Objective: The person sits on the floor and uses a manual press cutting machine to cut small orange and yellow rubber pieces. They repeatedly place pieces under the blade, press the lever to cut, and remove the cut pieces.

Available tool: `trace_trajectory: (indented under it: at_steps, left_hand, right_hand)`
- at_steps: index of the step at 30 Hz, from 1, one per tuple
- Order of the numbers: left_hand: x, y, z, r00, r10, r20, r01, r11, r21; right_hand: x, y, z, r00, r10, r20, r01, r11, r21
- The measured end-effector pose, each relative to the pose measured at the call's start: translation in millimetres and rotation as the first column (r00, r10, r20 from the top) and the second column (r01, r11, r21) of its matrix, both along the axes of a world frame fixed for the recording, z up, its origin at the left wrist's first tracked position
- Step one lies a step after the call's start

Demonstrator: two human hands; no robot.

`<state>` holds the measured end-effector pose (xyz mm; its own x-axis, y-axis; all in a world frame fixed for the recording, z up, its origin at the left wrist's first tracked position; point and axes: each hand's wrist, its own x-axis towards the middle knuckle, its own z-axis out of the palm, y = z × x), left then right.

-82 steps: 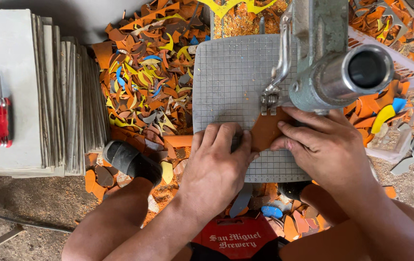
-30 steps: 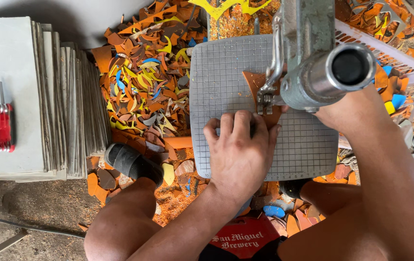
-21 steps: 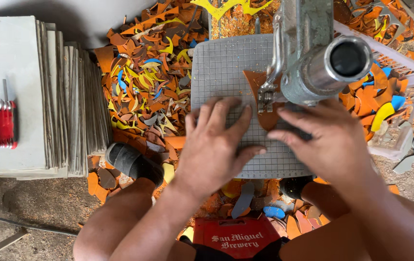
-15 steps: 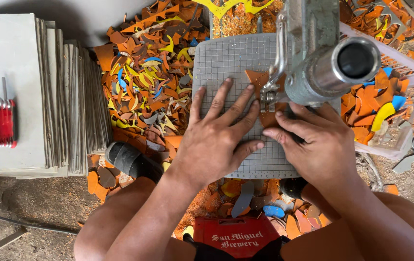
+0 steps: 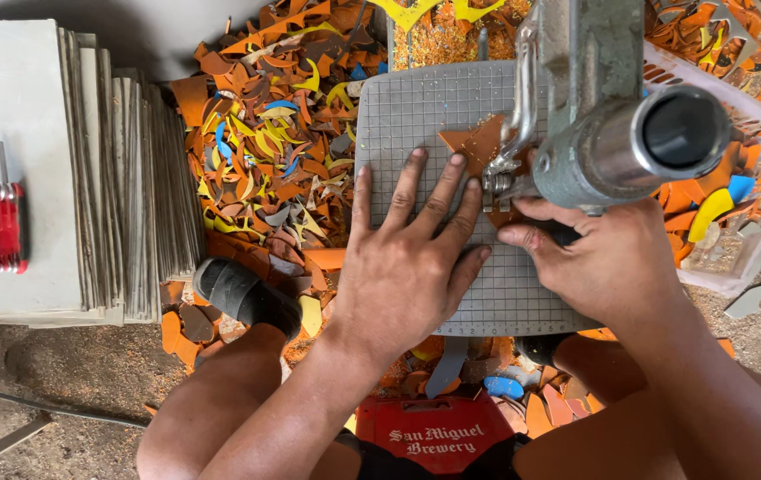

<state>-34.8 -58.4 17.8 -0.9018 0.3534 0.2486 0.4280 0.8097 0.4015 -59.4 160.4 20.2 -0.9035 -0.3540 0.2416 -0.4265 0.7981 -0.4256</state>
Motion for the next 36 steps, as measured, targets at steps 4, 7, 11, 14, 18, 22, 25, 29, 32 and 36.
trace_trajectory:
  at_steps: [4,7,11,14,18,22,25,29,32,36]
  left_hand:
    - [3,7,1,0.999,0.053,0.002,-0.053,0.998,-0.032]
    - [5,11,0,0.997,0.075,0.007,-0.075,0.996,-0.047]
    - [7,15,0,0.994,0.106,0.012,-0.105,0.992,-0.068]
    - [8,16,-1,0.992,0.122,0.003,-0.122,0.99,-0.076]
    - [9,18,-3,0.991,0.132,-0.002,-0.132,0.985,-0.111]
    - [8,20,-3,0.991,0.132,-0.005,-0.132,0.984,-0.116]
    - [8,20,0,0.991,0.135,-0.005,-0.135,0.984,-0.115]
    - [6,17,3,0.989,0.146,-0.005,-0.146,0.986,-0.077]
    - [-1,12,5,0.99,0.14,-0.009,-0.14,0.984,-0.107]
    - [-22,-7,13,0.991,0.127,-0.05,-0.133,0.976,-0.169]
  right_hand:
    - [-10,0,6,0.996,0.071,-0.062,-0.066,0.994,0.083]
    - [-15,-1,7,0.997,0.065,0.034,-0.066,0.997,0.046]
    - [-21,-2,5,0.846,-0.004,0.534,0.207,0.924,-0.321]
    - [-27,0,8,0.962,0.013,0.273,-0.006,1.0,-0.028]
    - [-33,0,13,0.969,0.035,0.245,-0.069,0.989,0.129]
    - [-35,1,9,0.919,-0.023,0.394,0.034,0.999,-0.021]
    - [-37,8,2,0.872,-0.04,0.489,0.108,0.988,-0.112]
    - [-44,19,-2,0.987,0.137,0.09,-0.147,0.982,0.119]
    - [-51,25,0,0.987,0.108,0.12,-0.126,0.979,0.157]
    - [-54,45,6,0.998,-0.023,0.06,-0.004,0.909,0.417]
